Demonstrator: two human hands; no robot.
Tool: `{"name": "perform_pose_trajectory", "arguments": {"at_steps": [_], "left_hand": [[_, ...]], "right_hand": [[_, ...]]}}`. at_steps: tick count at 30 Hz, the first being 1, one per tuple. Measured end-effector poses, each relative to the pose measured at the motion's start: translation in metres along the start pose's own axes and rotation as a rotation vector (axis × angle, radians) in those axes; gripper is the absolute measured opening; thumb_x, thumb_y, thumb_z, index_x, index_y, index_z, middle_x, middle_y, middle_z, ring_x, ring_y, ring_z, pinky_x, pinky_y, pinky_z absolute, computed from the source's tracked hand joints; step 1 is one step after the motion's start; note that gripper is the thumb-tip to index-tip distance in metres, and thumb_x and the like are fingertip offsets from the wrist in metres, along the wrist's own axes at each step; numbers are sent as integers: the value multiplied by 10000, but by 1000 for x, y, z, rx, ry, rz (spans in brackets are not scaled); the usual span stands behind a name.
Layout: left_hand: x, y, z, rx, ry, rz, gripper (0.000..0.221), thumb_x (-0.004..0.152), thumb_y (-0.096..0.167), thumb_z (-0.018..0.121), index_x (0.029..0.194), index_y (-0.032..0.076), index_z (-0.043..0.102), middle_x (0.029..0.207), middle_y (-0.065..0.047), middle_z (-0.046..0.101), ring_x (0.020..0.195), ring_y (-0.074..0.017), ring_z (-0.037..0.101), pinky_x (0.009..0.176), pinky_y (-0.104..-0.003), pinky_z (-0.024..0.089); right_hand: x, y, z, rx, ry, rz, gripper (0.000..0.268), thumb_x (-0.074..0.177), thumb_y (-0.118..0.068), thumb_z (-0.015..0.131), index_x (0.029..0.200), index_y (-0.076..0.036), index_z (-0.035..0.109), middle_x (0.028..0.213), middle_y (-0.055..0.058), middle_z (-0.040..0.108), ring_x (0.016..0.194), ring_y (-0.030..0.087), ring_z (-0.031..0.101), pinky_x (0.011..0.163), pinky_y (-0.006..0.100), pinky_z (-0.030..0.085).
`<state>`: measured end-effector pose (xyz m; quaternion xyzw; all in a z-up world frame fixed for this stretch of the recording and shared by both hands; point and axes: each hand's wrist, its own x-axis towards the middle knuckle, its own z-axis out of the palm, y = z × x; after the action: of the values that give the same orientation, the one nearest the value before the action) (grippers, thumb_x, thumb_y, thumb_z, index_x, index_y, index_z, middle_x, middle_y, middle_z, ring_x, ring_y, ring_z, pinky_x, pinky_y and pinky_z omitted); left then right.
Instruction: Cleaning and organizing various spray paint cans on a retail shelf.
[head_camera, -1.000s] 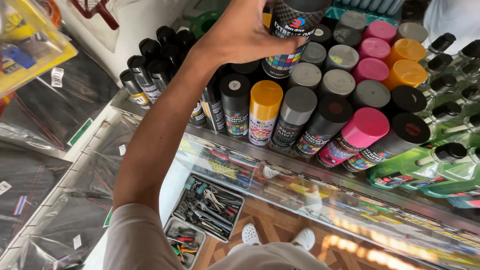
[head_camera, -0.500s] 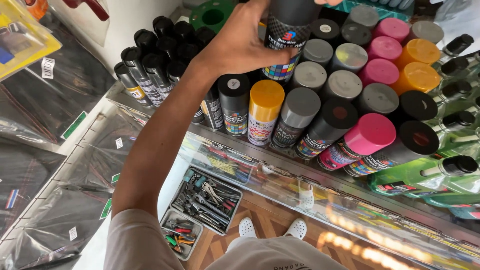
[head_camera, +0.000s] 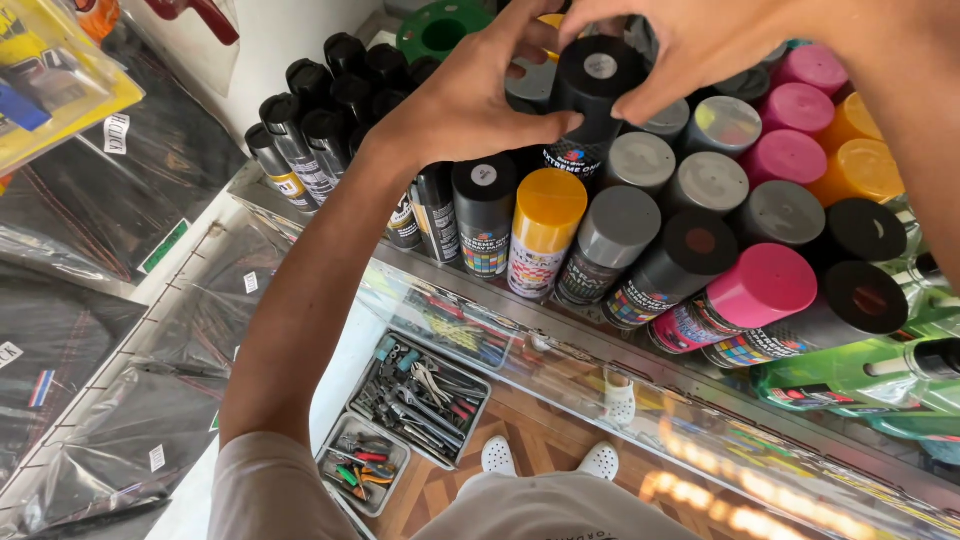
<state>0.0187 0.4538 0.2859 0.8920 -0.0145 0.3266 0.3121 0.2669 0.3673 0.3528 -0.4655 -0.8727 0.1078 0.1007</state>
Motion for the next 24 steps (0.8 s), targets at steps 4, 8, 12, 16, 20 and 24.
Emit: {"name": "perform_pose_trajectory", "arguments": {"at_steps": [4,8,12,16,20,24], "left_hand": [[-1,-2,1,-8,31,37,810,888,24,915,1496,60,380,1200,-120,702,1042,-200,661,984,-310,531],[-1,0,3,111,0,-63,842,824,117,938,1454,59,383,1082,-86,706,961,-199,683,769,-296,580],[0,4,7,146,-21,-142,866,785,160,939,1445,-3,401,1140,-125,710,1010,-246,716,816,-327,603],[1,-3,9,162,-22,-39,859,751,89,935,1430,-27,421,1200,-159,666,1072,-249,681,850,-331,587],[-4,-8,10,218,-47,-124,880,779,164,952,1453,1,410,1249,-149,629,1151,-285,617,930,-376,536],[-5,-12,10,269,-52,-155,912,778,136,947,1475,-30,383,1301,-160,603,1190,-292,592,999,-385,499]], "right_hand": [[8,-1,10,-72,-35,102,800,621,-121,879,1363,5,609,1254,167,686,835,299,643,670,401,541],[13,-12,12,-189,-78,95,713,576,-179,893,1237,-12,684,1082,170,684,815,333,648,707,422,550],[14,-19,17,-265,-114,117,719,575,-206,898,1253,-73,697,1165,102,644,823,348,649,715,457,546],[18,-32,24,-479,-181,223,803,570,-371,946,1303,-146,709,1277,36,637,907,328,719,814,457,591],[22,-32,34,-560,-269,238,741,603,-453,905,1276,-214,707,1212,32,614,815,357,733,766,491,596],[24,-32,39,-535,-295,239,690,612,-415,862,1252,-209,708,1145,27,633,737,344,718,679,465,593]]}}
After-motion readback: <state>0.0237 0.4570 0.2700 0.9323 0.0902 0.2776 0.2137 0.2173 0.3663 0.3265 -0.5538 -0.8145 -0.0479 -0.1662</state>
